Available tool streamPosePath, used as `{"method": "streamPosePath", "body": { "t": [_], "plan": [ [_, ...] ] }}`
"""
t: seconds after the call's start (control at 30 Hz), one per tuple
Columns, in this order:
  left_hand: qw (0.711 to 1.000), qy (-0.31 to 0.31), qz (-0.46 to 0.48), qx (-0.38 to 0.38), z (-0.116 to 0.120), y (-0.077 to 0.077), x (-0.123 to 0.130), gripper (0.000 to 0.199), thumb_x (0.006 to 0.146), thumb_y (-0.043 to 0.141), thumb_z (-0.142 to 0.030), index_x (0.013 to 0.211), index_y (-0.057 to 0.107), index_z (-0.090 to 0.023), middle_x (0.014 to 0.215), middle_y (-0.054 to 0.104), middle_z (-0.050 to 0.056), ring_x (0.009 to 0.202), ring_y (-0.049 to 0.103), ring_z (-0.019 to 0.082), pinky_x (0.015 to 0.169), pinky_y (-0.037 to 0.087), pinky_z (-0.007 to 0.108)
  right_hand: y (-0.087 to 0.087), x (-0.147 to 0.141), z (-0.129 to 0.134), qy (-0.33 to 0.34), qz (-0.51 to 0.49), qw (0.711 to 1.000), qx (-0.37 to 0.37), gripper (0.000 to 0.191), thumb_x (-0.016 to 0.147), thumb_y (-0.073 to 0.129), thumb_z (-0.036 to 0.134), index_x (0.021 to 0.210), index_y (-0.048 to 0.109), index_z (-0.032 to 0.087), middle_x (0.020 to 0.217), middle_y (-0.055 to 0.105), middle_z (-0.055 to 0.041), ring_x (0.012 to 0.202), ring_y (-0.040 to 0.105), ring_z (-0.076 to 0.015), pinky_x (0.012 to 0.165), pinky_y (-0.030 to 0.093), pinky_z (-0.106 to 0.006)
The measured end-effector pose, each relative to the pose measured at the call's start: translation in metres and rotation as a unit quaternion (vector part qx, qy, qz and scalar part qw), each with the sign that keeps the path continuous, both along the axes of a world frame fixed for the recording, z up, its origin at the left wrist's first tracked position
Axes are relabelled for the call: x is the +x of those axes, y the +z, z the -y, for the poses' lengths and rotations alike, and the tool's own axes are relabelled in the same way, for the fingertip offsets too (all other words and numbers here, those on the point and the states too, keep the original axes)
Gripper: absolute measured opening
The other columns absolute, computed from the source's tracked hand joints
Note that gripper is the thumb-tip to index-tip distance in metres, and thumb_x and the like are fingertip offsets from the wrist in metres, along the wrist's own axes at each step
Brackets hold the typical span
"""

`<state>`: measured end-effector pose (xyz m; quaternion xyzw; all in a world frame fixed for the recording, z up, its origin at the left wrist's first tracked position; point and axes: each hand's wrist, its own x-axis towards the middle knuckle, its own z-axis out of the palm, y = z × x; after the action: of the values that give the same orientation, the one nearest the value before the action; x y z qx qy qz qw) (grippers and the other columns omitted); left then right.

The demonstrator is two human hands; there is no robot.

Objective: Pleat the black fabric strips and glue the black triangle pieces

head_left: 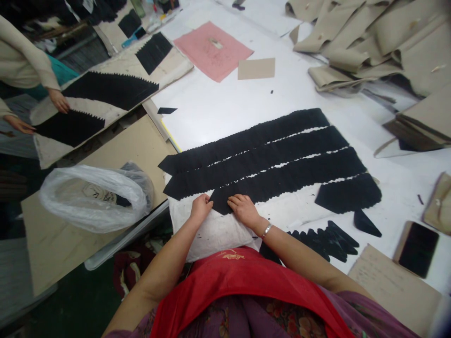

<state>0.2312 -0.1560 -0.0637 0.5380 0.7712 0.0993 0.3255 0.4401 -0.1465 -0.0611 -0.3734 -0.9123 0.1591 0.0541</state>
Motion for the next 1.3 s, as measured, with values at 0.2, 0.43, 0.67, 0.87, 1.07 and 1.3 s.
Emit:
{"method": "streamPosePath", "body": {
  "t": [0.2, 0.43, 0.67, 0.87, 1.07, 1.3],
  "plan": [
    [1.000, 0.005, 0.006, 0.008, 0.001, -0.005, -0.001, 0.007, 0.071, 0.057, -0.024, 0.074, 0.056, -0.018, 0.066, 0.061, -0.001, 0.063, 0.058, 0.012, 0.063, 0.041, 0.022, 0.004, -0.001, 0.000, 0.004, 0.000, 1.000, 0.004, 0.030, 0.091, 0.040, 0.020, 0.115, 0.058, 0.016, 0.123, 0.056, -0.0091, 0.110, 0.042, -0.0226, 0.083, 0.031, -0.036],
    [1.000, 0.013, 0.003, 0.007, 0.002, -0.005, -0.001, 0.008, 0.072, 0.058, -0.025, 0.074, 0.055, -0.018, 0.066, 0.061, -0.001, 0.063, 0.058, 0.012, 0.063, 0.041, 0.023, 0.010, -0.004, -0.001, 0.004, 0.000, 1.000, -0.002, 0.031, 0.091, 0.040, 0.019, 0.117, 0.056, 0.016, 0.119, 0.057, -0.0096, 0.109, 0.043, -0.0223, 0.085, 0.031, -0.036],
    [1.000, 0.006, -0.003, 0.004, 0.002, -0.002, 0.000, 0.008, 0.072, 0.057, -0.025, 0.073, 0.055, -0.018, 0.067, 0.061, 0.000, 0.064, 0.058, 0.013, 0.063, 0.041, 0.023, 0.007, -0.004, 0.001, 0.004, -0.002, 1.000, 0.003, 0.035, 0.089, 0.042, 0.019, 0.123, 0.052, 0.017, 0.120, 0.056, -0.0110, 0.109, 0.042, -0.0238, 0.086, 0.030, -0.037],
    [1.000, 0.006, -0.007, 0.001, 0.004, 0.002, -0.002, 0.007, 0.073, 0.056, -0.026, 0.075, 0.056, -0.019, 0.066, 0.061, -0.001, 0.063, 0.057, 0.013, 0.062, 0.040, 0.023, 0.010, -0.005, 0.001, 0.005, 0.004, 1.000, 0.002, 0.035, 0.089, 0.042, 0.018, 0.122, 0.054, 0.017, 0.119, 0.056, -0.0119, 0.108, 0.043, -0.0237, 0.087, 0.030, -0.037],
    [1.000, 0.005, -0.006, 0.007, 0.005, -0.001, -0.005, 0.007, 0.073, 0.056, -0.025, 0.073, 0.055, -0.019, 0.065, 0.060, -0.001, 0.063, 0.057, 0.012, 0.062, 0.040, 0.022, 0.009, -0.006, 0.000, 0.003, 0.005, 1.000, 0.003, 0.034, 0.089, 0.041, 0.018, 0.121, 0.054, 0.017, 0.118, 0.056, -0.0113, 0.108, 0.043, -0.0234, 0.087, 0.030, -0.037],
    [1.000, 0.004, -0.013, -0.007, 0.004, 0.002, -0.005, 0.005, 0.072, 0.055, -0.024, 0.073, 0.055, -0.019, 0.064, 0.060, -0.001, 0.063, 0.057, 0.012, 0.062, 0.039, 0.022, 0.011, -0.007, -0.001, 0.005, 0.008, 1.000, 0.001, 0.034, 0.089, 0.042, 0.018, 0.120, 0.055, 0.017, 0.117, 0.057, -0.0120, 0.108, 0.042, -0.0240, 0.087, 0.030, -0.037]
  ]
}}
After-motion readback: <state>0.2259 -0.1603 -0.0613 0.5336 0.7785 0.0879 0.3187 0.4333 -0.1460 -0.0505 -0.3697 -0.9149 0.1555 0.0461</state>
